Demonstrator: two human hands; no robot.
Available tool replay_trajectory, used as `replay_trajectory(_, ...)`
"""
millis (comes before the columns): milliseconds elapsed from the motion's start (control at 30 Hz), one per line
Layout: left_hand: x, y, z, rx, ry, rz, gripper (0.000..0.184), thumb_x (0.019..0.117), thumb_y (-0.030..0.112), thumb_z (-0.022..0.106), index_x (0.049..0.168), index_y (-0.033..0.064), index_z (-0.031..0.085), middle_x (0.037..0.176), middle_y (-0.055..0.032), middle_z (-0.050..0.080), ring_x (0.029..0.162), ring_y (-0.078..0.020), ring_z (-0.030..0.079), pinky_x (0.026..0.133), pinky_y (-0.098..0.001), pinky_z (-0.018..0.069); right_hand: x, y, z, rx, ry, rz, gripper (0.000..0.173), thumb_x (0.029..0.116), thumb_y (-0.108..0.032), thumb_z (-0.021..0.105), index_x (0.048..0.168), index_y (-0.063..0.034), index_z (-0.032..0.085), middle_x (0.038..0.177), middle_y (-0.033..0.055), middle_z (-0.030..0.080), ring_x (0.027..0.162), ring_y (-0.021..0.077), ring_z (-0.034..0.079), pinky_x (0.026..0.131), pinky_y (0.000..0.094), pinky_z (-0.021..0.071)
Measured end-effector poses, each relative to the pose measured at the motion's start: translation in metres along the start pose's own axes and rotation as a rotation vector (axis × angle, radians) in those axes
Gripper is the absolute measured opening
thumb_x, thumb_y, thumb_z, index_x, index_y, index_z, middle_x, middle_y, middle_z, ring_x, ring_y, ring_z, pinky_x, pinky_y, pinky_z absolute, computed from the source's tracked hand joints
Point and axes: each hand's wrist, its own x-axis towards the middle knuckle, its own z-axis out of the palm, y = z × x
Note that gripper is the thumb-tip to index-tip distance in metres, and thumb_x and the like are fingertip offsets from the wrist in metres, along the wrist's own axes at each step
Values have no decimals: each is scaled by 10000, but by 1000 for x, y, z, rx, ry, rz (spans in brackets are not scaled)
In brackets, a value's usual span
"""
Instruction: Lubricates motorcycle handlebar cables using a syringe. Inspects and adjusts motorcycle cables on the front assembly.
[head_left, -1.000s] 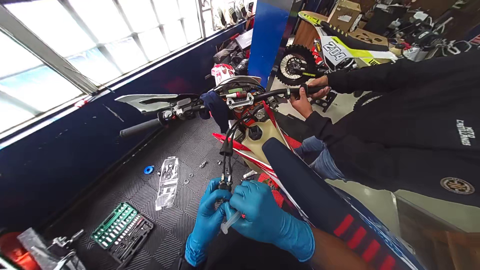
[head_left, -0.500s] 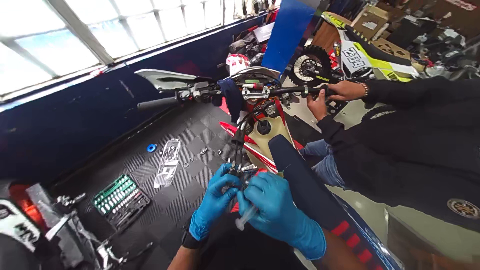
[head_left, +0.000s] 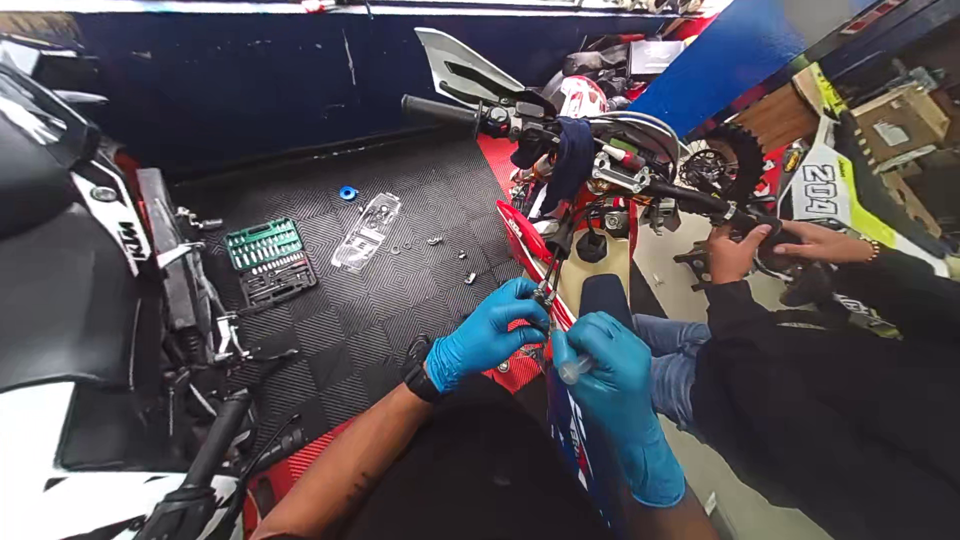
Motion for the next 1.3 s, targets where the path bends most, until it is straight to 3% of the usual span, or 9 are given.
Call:
replay_trajectory(433,-2,-6,-2,-51,31,25,135,968,153,682,963,27,730,1148,-116,634,1165,-135,564,1048,-305,453,17,-16,-16,-70,9,-52,249,935,-182,645,706,-84,650,706,44,662,720,131,644,635,263,510)
replay_trajectory(633,-1,-4,-8,8,28,3,128,963,150,686,969,34,740,1192,-140,628,1210,-152,552,1074,-312,440,7,3,7,66,-86,40,194,919,-168,658,755,-63,667,732,36,644,731,102,625,653,242,520)
replay_trajectory(767,-5,-8,-7,0,31,4,133,959,165,700,968,40,745,1203,-143,640,1234,-168,552,1093,-333,435,16,-12,-10,-15,-17,-10,242,938,-172,638,715,-79,644,708,38,650,715,109,634,629,243,505)
replay_trajectory(867,-3,-10,-8,-50,47,5,132,961,145,692,977,22,736,1188,-123,631,1209,-143,548,1076,-304,437,20,-9,-8,38,-128,47,193,929,-188,675,774,-74,686,749,21,651,741,79,622,650,223,514)
replay_trajectory(967,-4,-12,-10,-104,36,1,119,960,126,682,990,22,731,1206,-121,623,1219,-138,541,1074,-303,441,22,-3,-9,220,-215,104,180,917,-264,726,871,-90,721,831,-3,685,794,47,639,695,206,541)
replay_trajectory(1033,-7,-15,-11,-127,32,-13,117,964,128,676,994,30,733,1218,-117,618,1228,-141,535,1077,-309,439,30,-2,-28,428,-141,106,230,956,-371,684,963,-147,737,878,-63,697,791,5,633,685,169,539)
replay_trajectory(1100,-10,-17,-12,-140,28,-16,120,964,126,678,999,26,735,1239,-127,618,1248,-150,531,1087,-316,438,39,-1,-46,662,23,81,467,993,-595,500,1008,-195,741,821,-90,688,685,11,604,601,181,500)
replay_trajectory(1167,-11,-19,-15,-135,20,-12,125,962,135,686,999,28,740,1263,-138,616,1264,-156,530,1093,-318,438,51,-9,-57,892,165,132,647,897,-792,431,927,-195,677,675,-77,595,541,49,522,494,224,438)
replay_trajectory(1300,-11,-22,-15,-120,-4,10,125,966,153,695,993,42,745,1285,-154,616,1293,-179,520,1108,-333,428,62,-22,-57,1239,265,143,578,926,-673,465,887,-119,629,566,-45,475,449,84,440,440,256,394)
